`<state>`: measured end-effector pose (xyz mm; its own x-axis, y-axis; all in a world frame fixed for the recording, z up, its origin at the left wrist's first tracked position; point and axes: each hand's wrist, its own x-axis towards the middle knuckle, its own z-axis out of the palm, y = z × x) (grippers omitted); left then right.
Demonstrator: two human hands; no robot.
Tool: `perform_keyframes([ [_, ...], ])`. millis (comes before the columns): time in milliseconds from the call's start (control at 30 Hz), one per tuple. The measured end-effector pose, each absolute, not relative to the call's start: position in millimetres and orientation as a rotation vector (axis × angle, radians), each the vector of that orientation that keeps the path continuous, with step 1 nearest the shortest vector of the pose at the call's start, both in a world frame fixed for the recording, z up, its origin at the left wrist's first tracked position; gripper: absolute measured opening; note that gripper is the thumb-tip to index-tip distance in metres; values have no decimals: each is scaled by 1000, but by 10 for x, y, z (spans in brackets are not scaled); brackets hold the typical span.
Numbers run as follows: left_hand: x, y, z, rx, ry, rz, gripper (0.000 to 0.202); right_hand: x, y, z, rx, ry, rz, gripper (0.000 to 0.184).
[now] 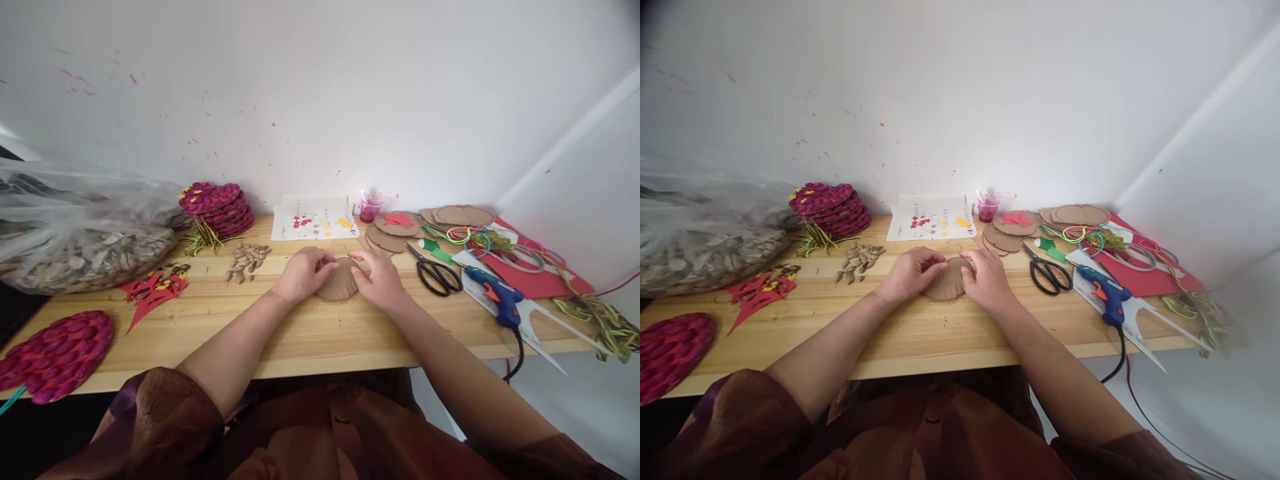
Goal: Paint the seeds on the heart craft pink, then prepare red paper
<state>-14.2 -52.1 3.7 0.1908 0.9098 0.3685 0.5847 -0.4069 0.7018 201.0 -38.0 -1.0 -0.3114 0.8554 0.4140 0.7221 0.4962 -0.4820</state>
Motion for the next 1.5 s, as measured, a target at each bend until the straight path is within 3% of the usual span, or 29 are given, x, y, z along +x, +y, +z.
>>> perform_keyframes([
  [100, -108, -569, 45, 2287, 1404, 896, 33, 1984, -392, -28, -1338, -2192, 285, 35],
  [233, -77, -617, 65, 2416, 1421, 703, 68, 1940, -428, -28, -1416, -2250, 296, 36],
  [300, -70, -631, 78, 2431, 1446, 628, 74, 1919, -449, -22, -1466, -2251, 289, 40],
  [433, -72, -642, 107, 2445, 1468, 517, 70, 1894, -481, -12, -1543, -2245, 284, 46],
  [900, -33, -745, 46, 2522, 1583, 258, 64, 1901, -444, -7, -1501, -2235, 317, 38],
  [1100, 50, -928, -91, 2469, 1752, 348, 63, 2021, -427, 68, -1453, -2205, 290, 30],
  [1267, -4, -931, -132, 2470, 1746, 338, 65, 2893, -450, 517, -1550, -2113, 169, 23],
  [1400, -7, -893, -143, 2460, 1753, 373, 65, 3985, -554, 842, -1867, -1925, -8, 34],
  [1500, 5, -872, -165, 2461, 1763, 403, 65, 4681, -688, 841, -2137, -1845, -70, 30],
])
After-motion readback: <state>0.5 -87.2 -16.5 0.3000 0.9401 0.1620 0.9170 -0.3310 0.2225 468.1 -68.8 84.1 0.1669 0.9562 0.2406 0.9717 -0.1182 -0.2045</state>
